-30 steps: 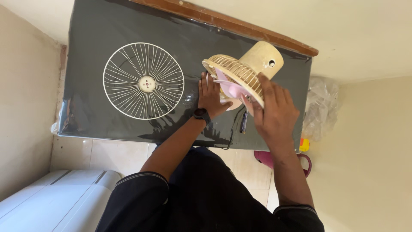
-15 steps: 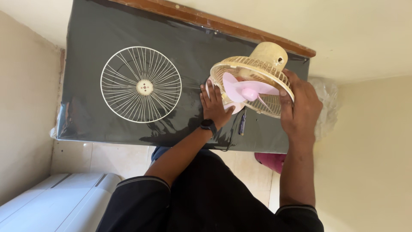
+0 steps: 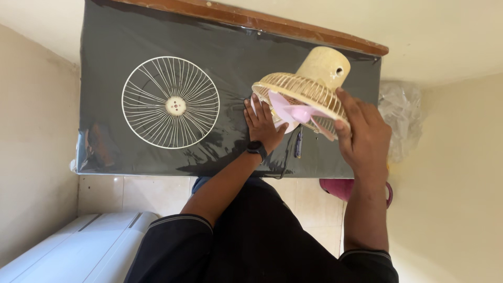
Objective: The person reassembles a small electric fan by attaching the motor housing to the fan head, then placing and securing the front wire grille over the blades. The fan is placed upright on a table after assembly.
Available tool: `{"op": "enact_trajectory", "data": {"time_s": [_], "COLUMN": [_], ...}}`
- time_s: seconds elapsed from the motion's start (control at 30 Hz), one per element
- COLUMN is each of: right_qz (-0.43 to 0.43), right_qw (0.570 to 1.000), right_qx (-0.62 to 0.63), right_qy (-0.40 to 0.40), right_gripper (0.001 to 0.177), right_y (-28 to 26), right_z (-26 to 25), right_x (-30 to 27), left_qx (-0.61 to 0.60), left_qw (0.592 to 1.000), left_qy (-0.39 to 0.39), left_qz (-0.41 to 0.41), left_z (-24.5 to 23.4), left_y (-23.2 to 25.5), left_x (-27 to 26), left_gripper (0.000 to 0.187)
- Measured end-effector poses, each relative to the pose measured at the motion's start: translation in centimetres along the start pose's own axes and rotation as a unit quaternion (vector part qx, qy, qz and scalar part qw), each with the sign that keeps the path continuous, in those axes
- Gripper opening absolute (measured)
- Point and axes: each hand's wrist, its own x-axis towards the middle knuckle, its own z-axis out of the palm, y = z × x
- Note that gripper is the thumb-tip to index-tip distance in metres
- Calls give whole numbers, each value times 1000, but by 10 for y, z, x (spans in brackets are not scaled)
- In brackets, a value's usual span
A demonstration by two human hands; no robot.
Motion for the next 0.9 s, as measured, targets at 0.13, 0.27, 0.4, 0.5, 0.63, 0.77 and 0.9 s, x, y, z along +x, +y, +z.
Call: {"op": "enact_trajectory", "data": {"time_s": [0.13,0.27,0.4,0.5,0.63,0.77,0.9], "right_qz": [40,42,107,150,101,114,108], "right_qw": [999,997,989,982,981,975,970], "right_qx": [16,42,92,107,154,180,208], "right_qy": [26,41,52,44,57,62,67], "right_gripper": [56,60,67,70,69,71,77], "right_y": [7,23,47,61,57,56,66], "right_z": [4,5,6,2,1,-1,4], "right_x": [9,14,25,32,24,13,4], "left_qx": [8,5,-5,4,9,3,-4], "left_qw": [1000,1000,1000,1000,1000,999,999], "left_qy": [-9,4,27,22,23,37,36], "left_qz": [8,7,14,12,14,20,22], "left_z": [-3,-3,0,1,0,3,8], "left_y": [1,-1,-1,-1,-3,-4,-7], "left_x": [-1,-1,0,-1,0,1,0], "left_gripper": [107,109,113,114,115,116,117]}}
